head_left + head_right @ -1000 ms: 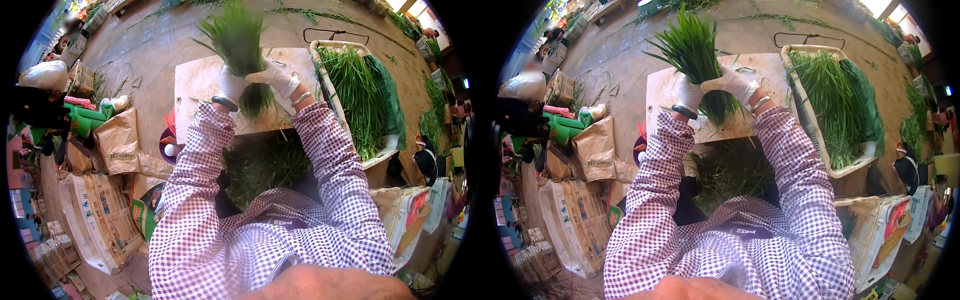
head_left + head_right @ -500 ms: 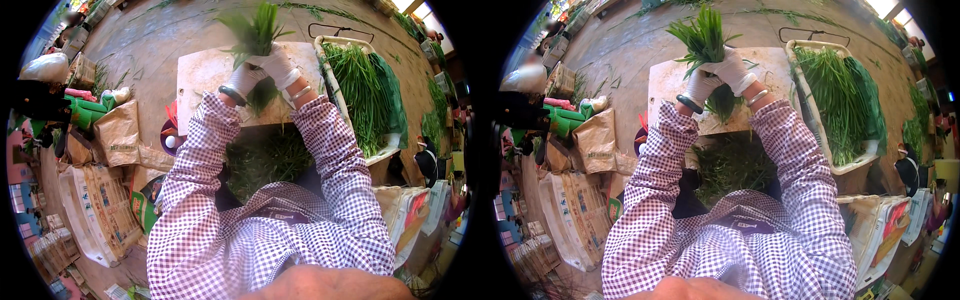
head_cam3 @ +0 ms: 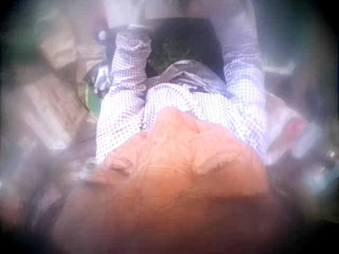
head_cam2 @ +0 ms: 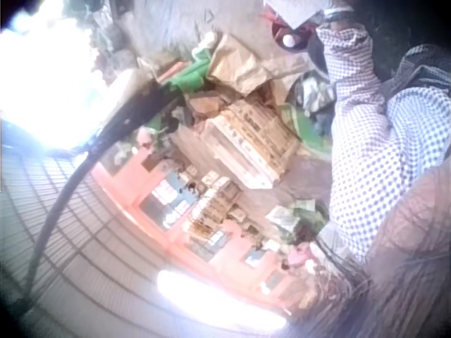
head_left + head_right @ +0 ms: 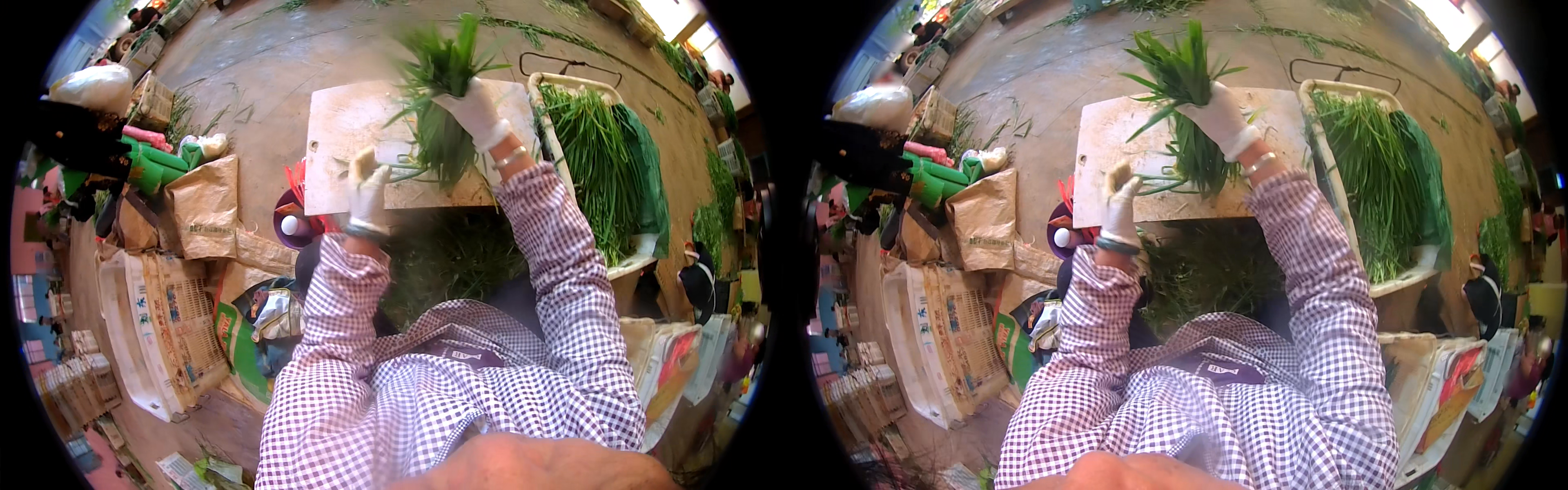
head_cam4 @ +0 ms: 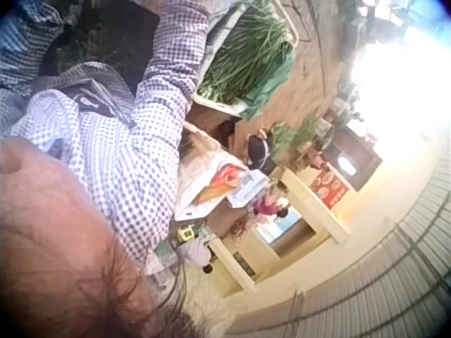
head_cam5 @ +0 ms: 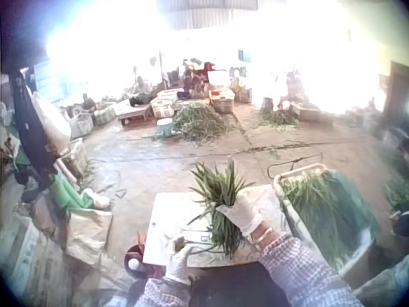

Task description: The person picks up a bunch of green vegetables from a crate, trims the root ends using a cleaver on a cutting board, secures the bunch with a red tie, and places the completed bundle into another crate.

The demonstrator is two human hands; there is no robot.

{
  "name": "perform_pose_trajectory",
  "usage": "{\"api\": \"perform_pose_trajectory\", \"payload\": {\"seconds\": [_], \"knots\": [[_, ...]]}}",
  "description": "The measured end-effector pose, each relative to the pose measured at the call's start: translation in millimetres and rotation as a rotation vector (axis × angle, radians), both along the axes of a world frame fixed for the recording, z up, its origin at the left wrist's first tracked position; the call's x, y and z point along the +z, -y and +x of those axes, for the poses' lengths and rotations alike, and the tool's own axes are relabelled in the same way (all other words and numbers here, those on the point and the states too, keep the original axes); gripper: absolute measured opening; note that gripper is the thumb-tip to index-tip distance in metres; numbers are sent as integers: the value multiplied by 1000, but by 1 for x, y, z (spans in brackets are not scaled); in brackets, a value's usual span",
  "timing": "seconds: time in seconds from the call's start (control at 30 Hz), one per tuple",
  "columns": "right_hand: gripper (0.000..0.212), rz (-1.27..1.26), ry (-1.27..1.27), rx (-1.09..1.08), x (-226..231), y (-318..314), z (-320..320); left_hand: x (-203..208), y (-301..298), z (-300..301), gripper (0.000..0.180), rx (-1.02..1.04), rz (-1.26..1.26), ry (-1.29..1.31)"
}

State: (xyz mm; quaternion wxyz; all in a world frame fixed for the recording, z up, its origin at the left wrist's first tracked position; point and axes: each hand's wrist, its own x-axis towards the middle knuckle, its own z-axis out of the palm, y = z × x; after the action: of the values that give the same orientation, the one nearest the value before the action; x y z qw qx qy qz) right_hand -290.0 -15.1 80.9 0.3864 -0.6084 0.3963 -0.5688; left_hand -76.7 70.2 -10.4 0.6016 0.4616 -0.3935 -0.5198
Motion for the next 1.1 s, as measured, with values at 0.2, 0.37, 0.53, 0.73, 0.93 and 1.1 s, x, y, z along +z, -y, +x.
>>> {"api": "perform_pose_trajectory", "payload": {"seconds": [0.2, 0.37, 0.53, 0.73, 0.93, 1.1], "knots": [[26, 56, -64, -112, -27, -5, -25, -92, -47, -18, 61, -5, 606, -73], [26, 70, 127, -111, 26, -86, -26, -94, -54, -27, 91, -244, 711, -258], [29, 6, 133, -33, 11, -158, -76, -41, -59, -63, 69, -452, 717, -271], [25, -50, -326, -242, -4, -244, -89, -117, -87, -76, 33, -370, 288, 794], [22, -179, 168, -158, 101, -281, -38, -113, -117, -39, 28, -647, 459, 1138], [16, -134, 214, -381, 129, -280, -79, -144, -126, -52, 33, -816, 109, 305]]}}
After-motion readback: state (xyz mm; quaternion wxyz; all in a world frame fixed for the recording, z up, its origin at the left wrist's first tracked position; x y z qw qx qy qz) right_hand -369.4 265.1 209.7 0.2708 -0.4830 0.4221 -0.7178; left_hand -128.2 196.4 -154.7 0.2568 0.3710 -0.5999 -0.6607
